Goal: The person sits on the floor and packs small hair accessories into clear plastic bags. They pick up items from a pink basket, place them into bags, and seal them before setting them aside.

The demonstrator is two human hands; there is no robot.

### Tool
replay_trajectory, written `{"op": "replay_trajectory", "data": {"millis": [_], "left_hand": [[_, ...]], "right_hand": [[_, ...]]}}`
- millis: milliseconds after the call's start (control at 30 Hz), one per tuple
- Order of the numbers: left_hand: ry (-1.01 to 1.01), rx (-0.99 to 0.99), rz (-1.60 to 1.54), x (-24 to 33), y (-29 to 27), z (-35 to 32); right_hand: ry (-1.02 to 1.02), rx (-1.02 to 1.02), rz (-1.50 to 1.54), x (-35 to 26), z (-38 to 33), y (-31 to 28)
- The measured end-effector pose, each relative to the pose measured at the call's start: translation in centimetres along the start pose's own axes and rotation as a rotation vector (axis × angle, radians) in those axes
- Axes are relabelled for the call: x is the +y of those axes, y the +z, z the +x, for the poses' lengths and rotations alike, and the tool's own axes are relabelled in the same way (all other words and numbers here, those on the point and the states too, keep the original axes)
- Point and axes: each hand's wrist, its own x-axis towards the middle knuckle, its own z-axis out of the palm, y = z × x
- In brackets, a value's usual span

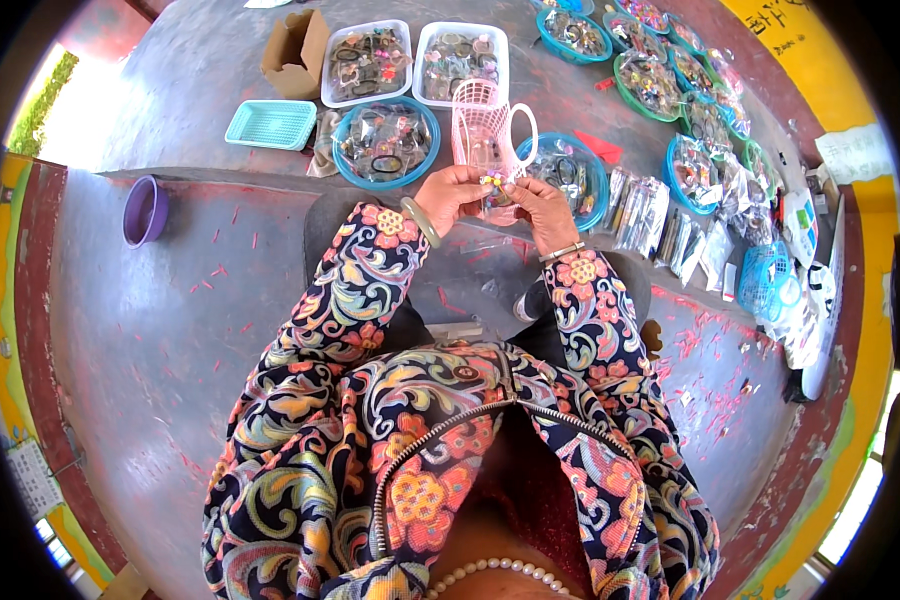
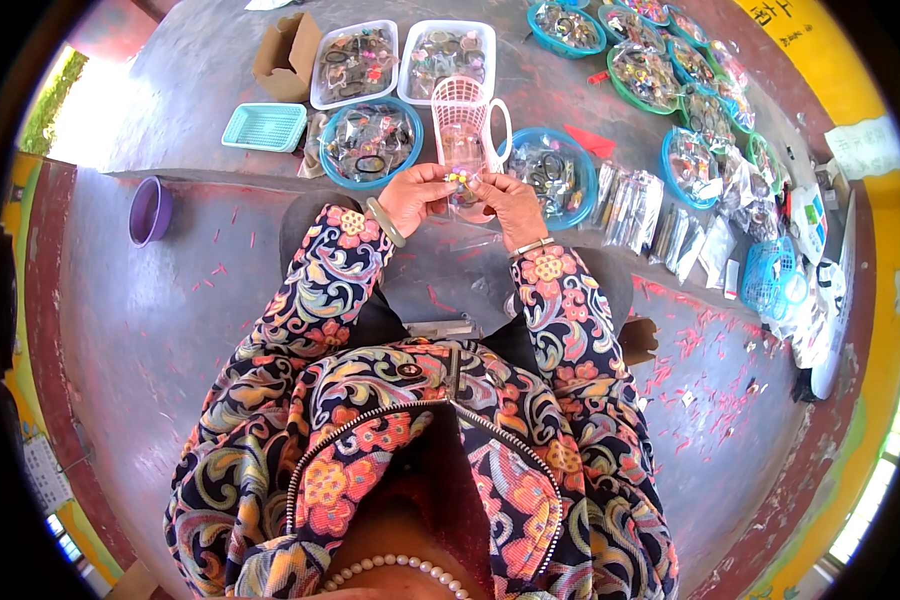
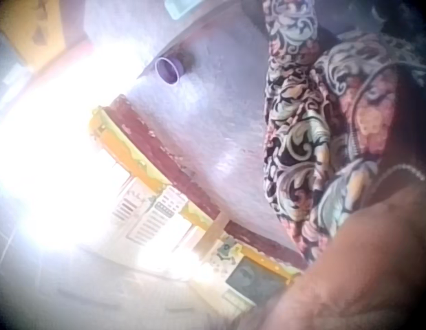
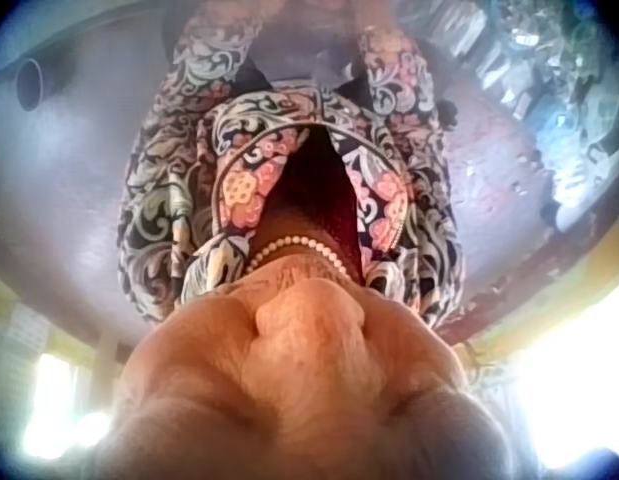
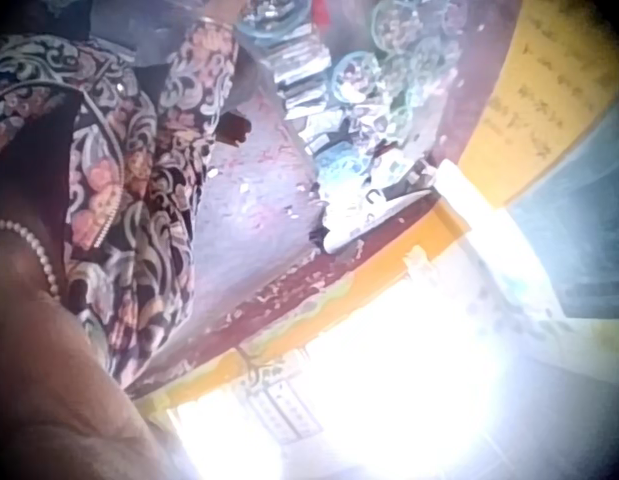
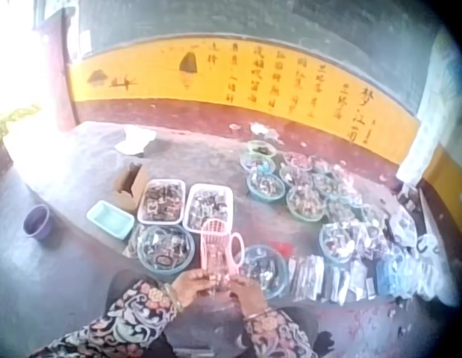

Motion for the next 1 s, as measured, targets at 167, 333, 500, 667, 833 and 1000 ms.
{"op": "replay_trajectory", "data": {"millis": [167,333,500,667,833,1000], "left_hand": [[-0.019,0.036,0.008,-0.2,0.1,0.0],[-0.019,0.114,-0.036,-0.4,0.1,0.1],[-0.004,0.142,-0.102,-0.4,-0.4,0.4],[0.004,0.145,-0.140,-0.6,-0.9,0.7],[0.015,0.167,-0.153,-0.6,-1.4,0.7],[0.009,0.098,-0.123,-0.3,-0.9,0.5]], "right_hand": [[-0.057,0.051,-0.170,0.0,0.1,0.1],[0.063,0.006,-0.128,-0.7,-0.4,0.3],[0.206,-0.073,-0.126,-0.6,-0.4,-0.3],[0.211,-0.079,-0.117,-0.2,-0.2,-0.6],[0.220,-0.092,-0.127,-0.7,-0.3,0.0],[0.181,-0.093,-0.076,-0.2,-0.2,-0.1]]}}
